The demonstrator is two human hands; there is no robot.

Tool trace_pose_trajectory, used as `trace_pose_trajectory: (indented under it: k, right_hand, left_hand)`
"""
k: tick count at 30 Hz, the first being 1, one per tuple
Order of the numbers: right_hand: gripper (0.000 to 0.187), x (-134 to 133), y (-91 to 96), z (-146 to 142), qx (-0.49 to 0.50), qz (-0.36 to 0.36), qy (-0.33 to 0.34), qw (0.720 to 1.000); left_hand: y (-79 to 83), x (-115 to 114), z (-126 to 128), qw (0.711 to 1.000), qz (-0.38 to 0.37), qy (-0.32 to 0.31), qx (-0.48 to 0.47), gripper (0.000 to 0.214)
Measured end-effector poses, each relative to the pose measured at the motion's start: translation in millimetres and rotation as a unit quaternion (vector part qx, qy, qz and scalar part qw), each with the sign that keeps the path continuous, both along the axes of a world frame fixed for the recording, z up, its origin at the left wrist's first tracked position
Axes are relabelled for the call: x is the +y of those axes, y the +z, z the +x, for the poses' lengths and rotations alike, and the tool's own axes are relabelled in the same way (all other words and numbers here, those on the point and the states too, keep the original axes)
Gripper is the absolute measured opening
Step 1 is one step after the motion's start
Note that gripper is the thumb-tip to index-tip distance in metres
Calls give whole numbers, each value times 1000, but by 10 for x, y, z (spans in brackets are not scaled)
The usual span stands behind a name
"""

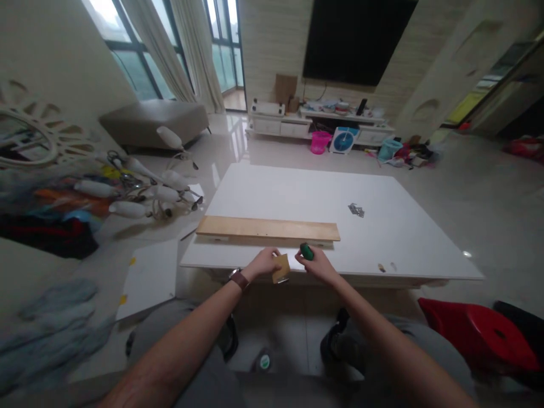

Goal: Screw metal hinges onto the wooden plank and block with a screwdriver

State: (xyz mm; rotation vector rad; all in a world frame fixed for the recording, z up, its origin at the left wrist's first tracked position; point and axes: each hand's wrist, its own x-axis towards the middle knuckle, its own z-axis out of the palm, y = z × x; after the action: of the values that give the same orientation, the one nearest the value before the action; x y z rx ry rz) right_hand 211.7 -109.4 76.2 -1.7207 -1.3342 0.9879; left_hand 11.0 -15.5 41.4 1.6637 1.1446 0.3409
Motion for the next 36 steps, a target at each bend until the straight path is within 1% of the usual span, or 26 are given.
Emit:
trace_pose_trajectory:
  k: [2, 3, 4, 5, 6, 7, 8, 10, 11, 14, 16, 18, 21, 25, 27, 29, 32, 36]
  right_hand:
    - [16, 79, -39, 2, -14, 0, 32, 999]
    - [13, 107, -30, 13, -28, 3, 51, 998]
    - [12, 132, -6, 30, -77, 14, 82, 994]
    - [9, 155, 32, 51, -112, 16, 110, 987]
    - [6, 180, 79, 73, -129, 15, 126, 983]
    - [4, 206, 131, 94, -133, 15, 126, 983]
    - [2, 237, 184, 111, -125, 20, 111, 986]
    - [2, 303, 279, 129, -105, 26, 66, 992]
    - [4, 336, 316, 128, -96, 34, 40, 994]
    - [11, 407, 385, 100, -78, 48, -22, 996]
    - [15, 418, 398, 77, -70, 42, -39, 996]
    - [18, 398, 393, 65, -56, 39, -40, 997]
    - [18, 333, 385, 69, -38, 60, -49, 996]
    - [22, 230, 439, 100, -50, 107, -97, 988]
    - [24, 185, 479, 117, -59, 119, -122, 984]
    - [25, 154, 493, 129, -58, 123, -135, 981]
    - [26, 147, 422, 132, -28, 109, -158, 981]
    - [32, 219, 214, 117, 42, 69, -200, 977]
  left_hand:
    - [-109, 79, 19, 1000, -13, 19, 4, 26]
    - [-130, 111, 28, 999, -26, 20, 2, 25]
    - [-126, 141, 37, 999, -47, 4, -10, 25]
    - [-99, 171, 49, 996, -82, -29, -20, 25]
    - [-52, 203, 63, 989, -125, -68, -36, 27]
    - [9, 236, 79, 981, -158, -96, -66, 30]
    - [78, 271, 99, 974, -175, -98, -105, 35]
    - [213, 346, 144, 966, -181, -61, -175, 41]
    - [268, 382, 170, 964, -179, -45, -192, 44]
    - [350, 471, 251, 951, -183, 32, -247, 49]
    - [348, 498, 306, 936, -189, 84, -283, 50]
    - [328, 489, 359, 926, -196, 116, -299, 53]
    - [311, 409, 428, 921, -206, 129, -303, 54]
    - [332, 234, 489, 888, -259, 157, -346, 44]
    - [340, 151, 496, 878, -287, 153, -353, 38]
    - [333, 84, 488, 878, -292, 136, -355, 36]
    - [302, 14, 468, 880, -277, 125, -366, 37]
    - [259, -61, 490, 865, -281, 185, -373, 32]
